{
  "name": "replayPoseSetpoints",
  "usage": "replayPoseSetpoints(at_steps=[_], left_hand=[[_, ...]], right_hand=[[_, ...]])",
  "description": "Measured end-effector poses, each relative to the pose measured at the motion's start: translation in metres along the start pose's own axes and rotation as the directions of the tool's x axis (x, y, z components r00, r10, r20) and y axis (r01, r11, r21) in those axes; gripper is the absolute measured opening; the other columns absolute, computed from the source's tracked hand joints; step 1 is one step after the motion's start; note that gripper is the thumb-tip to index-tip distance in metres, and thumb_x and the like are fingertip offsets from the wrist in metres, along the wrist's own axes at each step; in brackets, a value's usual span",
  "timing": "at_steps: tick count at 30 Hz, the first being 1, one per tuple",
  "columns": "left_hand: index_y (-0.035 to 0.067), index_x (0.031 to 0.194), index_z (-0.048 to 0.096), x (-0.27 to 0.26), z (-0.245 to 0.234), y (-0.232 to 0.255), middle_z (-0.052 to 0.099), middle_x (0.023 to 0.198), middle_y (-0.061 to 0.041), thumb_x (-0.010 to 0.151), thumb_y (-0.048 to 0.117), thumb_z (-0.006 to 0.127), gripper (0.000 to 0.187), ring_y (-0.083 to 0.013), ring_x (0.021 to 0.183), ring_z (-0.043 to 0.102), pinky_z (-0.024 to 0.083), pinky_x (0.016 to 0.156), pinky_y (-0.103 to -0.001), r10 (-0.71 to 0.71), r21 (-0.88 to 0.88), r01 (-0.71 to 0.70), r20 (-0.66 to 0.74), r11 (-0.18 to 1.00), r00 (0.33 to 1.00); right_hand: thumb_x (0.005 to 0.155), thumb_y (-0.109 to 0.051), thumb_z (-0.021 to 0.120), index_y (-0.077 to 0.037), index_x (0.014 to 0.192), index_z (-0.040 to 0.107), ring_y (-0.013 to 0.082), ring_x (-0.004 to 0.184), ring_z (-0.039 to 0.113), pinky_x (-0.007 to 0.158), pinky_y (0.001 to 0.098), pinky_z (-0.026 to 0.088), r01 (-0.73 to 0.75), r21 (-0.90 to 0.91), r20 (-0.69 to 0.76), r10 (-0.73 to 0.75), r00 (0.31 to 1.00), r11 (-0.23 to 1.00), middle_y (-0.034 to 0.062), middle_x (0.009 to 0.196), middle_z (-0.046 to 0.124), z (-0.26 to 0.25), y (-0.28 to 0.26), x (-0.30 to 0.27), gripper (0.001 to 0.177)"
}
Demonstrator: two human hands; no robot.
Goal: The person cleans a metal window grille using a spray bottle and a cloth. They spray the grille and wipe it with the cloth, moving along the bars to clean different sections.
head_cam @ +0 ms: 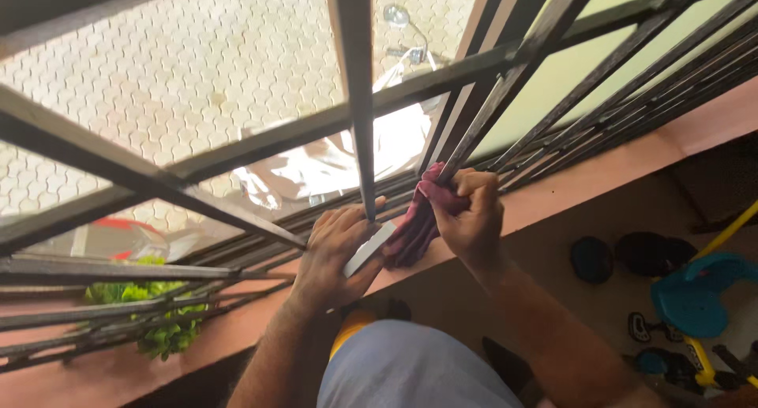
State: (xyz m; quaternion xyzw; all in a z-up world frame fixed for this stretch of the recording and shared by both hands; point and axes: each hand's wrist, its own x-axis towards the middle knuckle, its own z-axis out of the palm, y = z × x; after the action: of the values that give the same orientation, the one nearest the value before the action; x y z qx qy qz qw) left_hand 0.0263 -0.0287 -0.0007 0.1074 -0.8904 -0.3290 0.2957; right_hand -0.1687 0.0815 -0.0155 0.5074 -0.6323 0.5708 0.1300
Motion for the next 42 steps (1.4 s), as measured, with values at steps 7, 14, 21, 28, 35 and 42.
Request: replayPoseSetpoints(at_steps=[7,14,21,28,35,42], left_hand=[[0.006,0.117,0.070,0.004,0.001,0.007,0.067,0.130,-0.015,0.080,0.013,0.071,0.037,-0.0347,0.121,0.064,0.045,0.106,-0.047,0.012,-0.006,-0.012,-0.006,1.000,1.000],[0.007,0.113,0.071,0.003,-0.001,0.007,0.067,0.129,-0.015,0.081,0.015,0.072,0.033,-0.0353,0.120,0.064,0.045,0.105,-0.047,0.002,0.000,-0.002,-0.026,1.000,1.000],[0.006,0.108,0.070,0.007,0.004,0.008,0.066,0.136,-0.015,0.080,0.015,0.072,0.030,-0.0356,0.123,0.063,0.044,0.106,-0.047,0.000,0.019,0.000,-0.010,1.000,1.000],[0.009,0.105,0.072,0.013,0.006,0.012,0.067,0.133,-0.014,0.077,0.014,0.073,0.029,-0.0349,0.118,0.064,0.046,0.103,-0.047,-0.008,0.027,0.008,0.001,1.000,1.000],[0.007,0.107,0.072,0.011,0.012,0.006,0.067,0.134,-0.014,0.077,0.013,0.073,0.031,-0.0351,0.121,0.064,0.046,0.105,-0.047,-0.006,0.014,0.007,-0.024,1.000,1.000],[0.008,0.106,0.072,0.013,0.020,0.005,0.066,0.136,-0.014,0.076,0.013,0.073,0.031,-0.0358,0.123,0.064,0.046,0.104,-0.048,0.005,0.049,-0.003,-0.027,0.999,1.000]], right_hand=[[0.097,0.013,0.079,-0.010,0.107,0.032,0.0193,0.103,0.072,0.090,0.0304,0.065,0.064,0.340,-0.046,-0.051,0.998,0.938,0.0101,0.107,0.059,-0.051,-0.049,0.098,0.053],[0.100,0.007,0.076,-0.008,0.091,0.038,0.0121,0.074,0.070,0.062,0.0266,0.057,0.038,0.269,-0.008,-0.037,0.999,0.962,0.0060,0.088,0.064,-0.004,-0.011,0.045,0.042],[0.091,0.003,0.080,-0.007,0.085,0.043,0.0291,0.098,0.070,0.080,0.0381,0.057,0.192,-0.081,-0.019,-0.195,0.981,0.978,0.0173,0.105,0.069,-0.003,0.021,-0.025,0.039],[0.085,-0.008,0.089,-0.003,0.088,0.051,0.0326,0.078,0.063,0.072,0.0358,0.058,-0.658,-0.255,-0.023,0.676,0.736,0.708,0.0225,0.085,0.065,-0.022,0.032,-0.069,0.038],[0.094,0.004,0.065,-0.005,0.117,0.045,0.0209,0.092,0.073,0.079,0.0341,0.062,-0.510,0.738,0.036,0.729,0.684,0.442,0.0118,0.108,0.069,-0.018,0.047,-0.061,0.031],[0.100,0.002,0.070,-0.001,0.125,0.045,0.0256,0.114,0.059,0.102,0.0386,0.053,-0.327,0.094,-0.157,0.338,0.928,0.940,0.0194,0.131,0.051,0.023,0.053,-0.092,0.035]])
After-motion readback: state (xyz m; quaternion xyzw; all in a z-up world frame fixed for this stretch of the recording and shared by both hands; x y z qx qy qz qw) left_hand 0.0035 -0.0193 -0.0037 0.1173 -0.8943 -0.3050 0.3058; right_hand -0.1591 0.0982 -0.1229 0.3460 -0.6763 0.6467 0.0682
